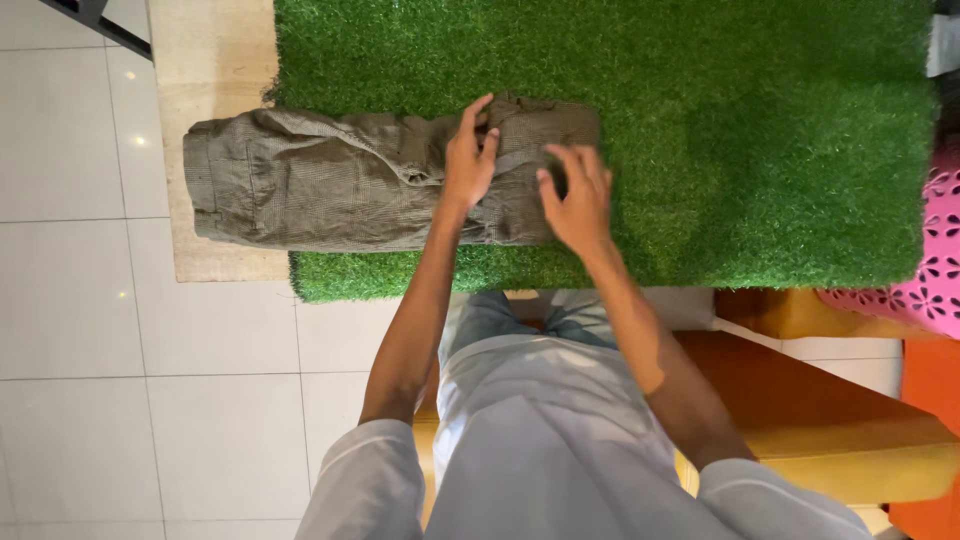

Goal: The person folds a pair of brown trousers and then a pair of black trousers on a green artificial turf mat. They smooth and align each garment, fold them into compact rectangles, and place the folded trousers on a nearby surface.

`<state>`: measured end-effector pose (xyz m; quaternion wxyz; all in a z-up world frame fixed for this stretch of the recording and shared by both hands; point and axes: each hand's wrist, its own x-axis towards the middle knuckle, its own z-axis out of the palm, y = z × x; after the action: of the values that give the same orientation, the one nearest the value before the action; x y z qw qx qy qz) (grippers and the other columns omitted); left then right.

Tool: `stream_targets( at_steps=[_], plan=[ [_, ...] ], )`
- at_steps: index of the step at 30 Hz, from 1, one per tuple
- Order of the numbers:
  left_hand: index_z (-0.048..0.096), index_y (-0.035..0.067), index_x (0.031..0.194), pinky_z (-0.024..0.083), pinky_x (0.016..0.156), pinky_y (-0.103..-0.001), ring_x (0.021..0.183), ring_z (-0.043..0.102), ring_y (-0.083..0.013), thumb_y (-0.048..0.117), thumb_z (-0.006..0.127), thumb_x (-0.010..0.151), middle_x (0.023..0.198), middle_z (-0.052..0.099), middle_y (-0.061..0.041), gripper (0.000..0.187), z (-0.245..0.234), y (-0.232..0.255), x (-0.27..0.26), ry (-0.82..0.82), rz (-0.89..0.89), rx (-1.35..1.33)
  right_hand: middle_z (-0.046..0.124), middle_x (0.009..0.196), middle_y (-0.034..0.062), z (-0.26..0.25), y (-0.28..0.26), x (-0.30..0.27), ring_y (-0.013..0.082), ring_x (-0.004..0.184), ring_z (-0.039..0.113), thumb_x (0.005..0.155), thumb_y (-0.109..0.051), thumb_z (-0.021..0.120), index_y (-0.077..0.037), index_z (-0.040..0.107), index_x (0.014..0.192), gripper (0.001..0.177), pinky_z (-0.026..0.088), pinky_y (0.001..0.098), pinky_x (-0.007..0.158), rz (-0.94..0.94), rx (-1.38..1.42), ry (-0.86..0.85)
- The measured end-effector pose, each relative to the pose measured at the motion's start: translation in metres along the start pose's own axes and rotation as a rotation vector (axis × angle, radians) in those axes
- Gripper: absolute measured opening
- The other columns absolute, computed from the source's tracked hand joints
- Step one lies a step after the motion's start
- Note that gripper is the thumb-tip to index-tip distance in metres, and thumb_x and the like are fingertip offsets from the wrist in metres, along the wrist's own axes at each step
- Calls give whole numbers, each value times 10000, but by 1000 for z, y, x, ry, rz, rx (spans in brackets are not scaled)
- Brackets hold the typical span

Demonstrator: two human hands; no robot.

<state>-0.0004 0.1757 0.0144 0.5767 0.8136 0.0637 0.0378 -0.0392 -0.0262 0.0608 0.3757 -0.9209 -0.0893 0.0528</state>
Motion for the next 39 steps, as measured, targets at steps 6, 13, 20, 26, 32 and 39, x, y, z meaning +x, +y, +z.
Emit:
stream_targets(
  at_steps=[6, 13, 20, 26, 32, 39],
  plan=[
    [625, 118, 1379, 638, 783, -341, 898, 779, -225, 137, 686, 993, 1205, 741, -178, 391, -20, -1, 7, 9, 130, 159, 313, 1615, 223, 15, 19, 8, 416, 1515, 281, 988, -337, 719, -90, 423, 1568, 697, 212, 589, 1215, -252, -206, 83],
    [674, 82, 1345, 626, 785, -369, 783, 758, -257, 82, 631, 984, 1073, 773, -131, 364, -20, -13, 3, 16, 213, 332, 287, 1668, 183, 28, 29, 0, 363, 1577, 224, 1001, -346, 706, -110, 404, 1597, 709, 148, 585, 1271, -212, -236, 63],
    [736, 33, 1103, 580, 860, -420, 950, 714, -281, 126, 604, 1023, 1072, 749, -142, 181, -5, -40, 20, 227, 291, 350, 315, 1663, 168, 28, 26, 0, 347, 1569, 254, 997, -334, 706, -122, 428, 1582, 682, 138, 575, 1272, -208, -233, 61],
    [726, 62, 1074, 486, 647, -295, 688, 574, -115, 234, 589, 1057, 780, 654, -6, 220, -6, -61, 41, -9, -53, -196, 333, 1669, 166, 28, 29, -2, 333, 1574, 258, 998, -326, 707, -131, 431, 1586, 678, 142, 570, 1276, -201, -217, 55],
    [664, 110, 979, 390, 557, -257, 598, 426, -61, 327, 516, 1085, 683, 497, 69, 283, -5, -71, 46, -152, -129, -239, 424, 1589, 97, 24, 34, 14, 268, 1505, 388, 1024, -330, 704, -164, 546, 1504, 532, 244, 510, 1259, -79, -220, -12],
    [601, 47, 913, 406, 591, -302, 632, 429, -100, 355, 514, 1110, 690, 476, 17, 375, -8, -65, 43, -108, -25, -70, 543, 1482, 184, 17, 27, 77, 361, 1379, 479, 966, -271, 737, -78, 566, 1464, 561, 300, 529, 1150, -517, -99, 99]
  ],
)
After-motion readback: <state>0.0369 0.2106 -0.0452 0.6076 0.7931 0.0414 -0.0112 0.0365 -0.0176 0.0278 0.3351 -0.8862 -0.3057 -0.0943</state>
